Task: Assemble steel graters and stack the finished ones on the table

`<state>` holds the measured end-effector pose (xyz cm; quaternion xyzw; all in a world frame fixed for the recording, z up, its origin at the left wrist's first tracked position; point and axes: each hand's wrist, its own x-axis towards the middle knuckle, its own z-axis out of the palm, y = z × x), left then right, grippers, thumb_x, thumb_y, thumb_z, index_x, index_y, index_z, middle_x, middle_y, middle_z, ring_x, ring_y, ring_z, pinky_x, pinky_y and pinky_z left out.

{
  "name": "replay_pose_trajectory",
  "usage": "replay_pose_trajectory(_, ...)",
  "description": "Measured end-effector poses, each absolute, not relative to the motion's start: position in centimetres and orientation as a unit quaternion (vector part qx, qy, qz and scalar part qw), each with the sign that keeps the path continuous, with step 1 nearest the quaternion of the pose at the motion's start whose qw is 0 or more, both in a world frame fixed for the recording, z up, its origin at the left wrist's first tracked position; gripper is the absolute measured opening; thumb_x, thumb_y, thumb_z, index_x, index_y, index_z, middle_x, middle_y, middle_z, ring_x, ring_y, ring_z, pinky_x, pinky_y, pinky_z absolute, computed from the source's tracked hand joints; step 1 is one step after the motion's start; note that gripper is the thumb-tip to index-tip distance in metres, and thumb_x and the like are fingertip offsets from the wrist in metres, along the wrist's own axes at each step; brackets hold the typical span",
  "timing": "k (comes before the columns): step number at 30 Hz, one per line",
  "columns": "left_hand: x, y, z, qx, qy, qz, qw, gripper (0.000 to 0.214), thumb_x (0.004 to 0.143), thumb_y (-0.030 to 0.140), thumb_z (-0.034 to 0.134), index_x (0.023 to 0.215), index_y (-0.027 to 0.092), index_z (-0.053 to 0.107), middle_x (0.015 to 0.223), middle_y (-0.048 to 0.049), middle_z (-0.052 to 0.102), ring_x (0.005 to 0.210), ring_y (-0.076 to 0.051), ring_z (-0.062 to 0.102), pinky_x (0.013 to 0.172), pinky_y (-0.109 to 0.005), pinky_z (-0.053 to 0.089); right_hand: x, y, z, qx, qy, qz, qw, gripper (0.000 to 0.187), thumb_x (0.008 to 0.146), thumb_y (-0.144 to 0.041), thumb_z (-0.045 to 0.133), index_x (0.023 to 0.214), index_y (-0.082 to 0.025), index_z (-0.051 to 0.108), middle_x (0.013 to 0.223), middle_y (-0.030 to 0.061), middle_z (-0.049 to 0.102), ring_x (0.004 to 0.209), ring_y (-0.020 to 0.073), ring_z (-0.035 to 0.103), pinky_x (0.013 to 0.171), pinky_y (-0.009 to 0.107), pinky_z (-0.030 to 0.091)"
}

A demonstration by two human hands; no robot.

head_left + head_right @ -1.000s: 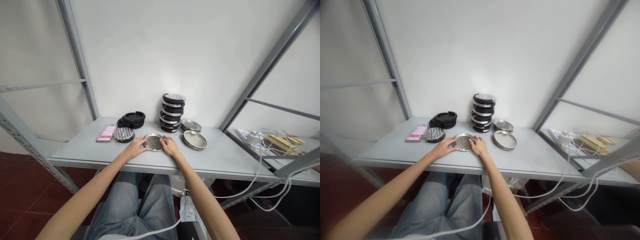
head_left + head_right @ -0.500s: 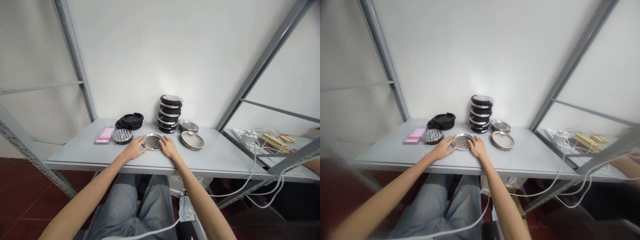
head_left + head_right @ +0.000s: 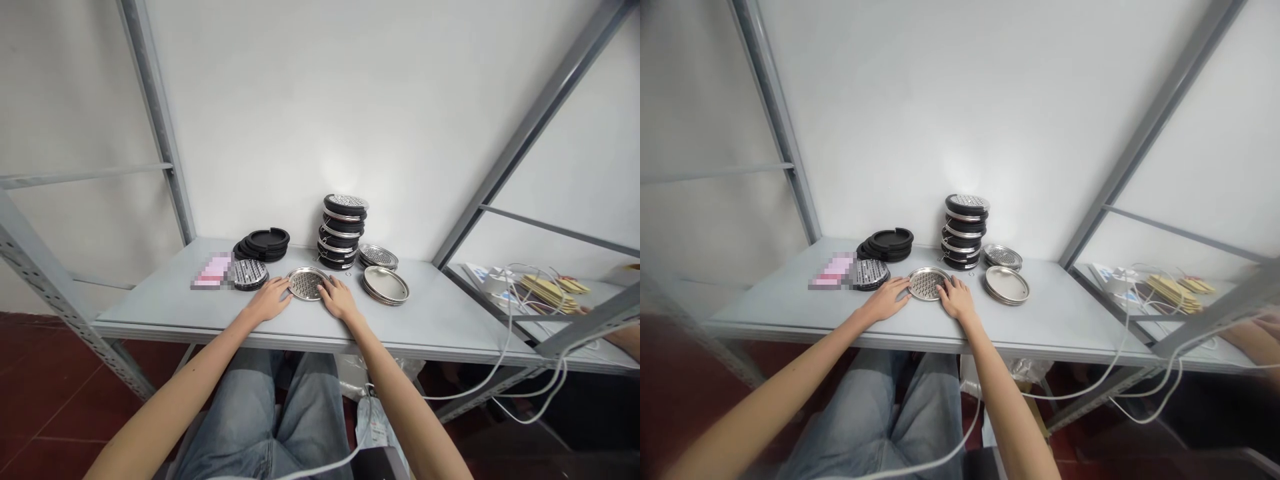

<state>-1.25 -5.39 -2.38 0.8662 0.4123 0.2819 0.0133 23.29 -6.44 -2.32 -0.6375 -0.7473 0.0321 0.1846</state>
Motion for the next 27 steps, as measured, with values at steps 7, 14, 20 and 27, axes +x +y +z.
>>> replay_pose_trajectory(7, -1.4, -5.26, -2.48, 0.869, 0.402, 0.288, 0.018, 0.039, 0.089, 0.032, 0.052, 0.124, 0.016, 0.06, 0.132, -0.0123, 0.059, 0.123, -0.027, 0.054, 0.107, -0.043, 0.04, 23.21, -6.45, -2.13, -0.643, -0.743, 0.04, 0.181, 0.054, 0.098, -0.051, 0.028, 0.138, -0.02, 0.046, 0.148, 0.0139, 0.038, 0.135, 0.0292, 0.035, 0.107, 0.044, 0.029)
replay_pose_trajectory(14, -1.38, -5.2, -2.45, 0.868, 0.411, 0.276, 0.023, 0.045, 0.089, 0.032, 0.051, 0.13, 0.015, 0.056, 0.138, -0.0139, 0.053, 0.126, -0.028, 0.052, 0.108, -0.043, 0.039, 23.24, -6.55, -2.0, -0.643, -0.742, 0.032, 0.186, 0.05, 0.097, -0.051, 0.03, 0.128, -0.022, 0.056, 0.147, 0.0115, 0.039, 0.138, 0.03, 0.029, 0.109, 0.046, 0.026)
replay_pose_trajectory(20, -1.38, -5.11, -2.4, 0.87, 0.419, 0.258, 0.029, 0.05, 0.09, 0.034, 0.05, 0.136, 0.016, 0.05, 0.144, -0.0137, 0.046, 0.13, -0.029, 0.047, 0.108, -0.045, 0.037, 23.34, -6.6, -2.06, -0.63, -0.751, 0.038, 0.196, 0.047, 0.098, -0.049, 0.03, 0.122, -0.023, 0.06, 0.15, 0.007, 0.038, 0.141, 0.0306, 0.023, 0.11, 0.048, 0.024)
replay_pose_trajectory(27, -1.4, -5.04, -2.5, 0.867, 0.429, 0.251, 0.028, 0.049, 0.09, 0.036, 0.048, 0.135, 0.015, 0.05, 0.144, -0.0146, 0.046, 0.13, -0.03, 0.046, 0.106, -0.045, 0.039, 23.37, -6.64, -1.84, -0.624, -0.754, 0.048, 0.198, 0.045, 0.098, -0.048, 0.032, 0.12, -0.023, 0.063, 0.15, 0.0058, 0.038, 0.142, 0.0283, 0.022, 0.112, 0.047, 0.023)
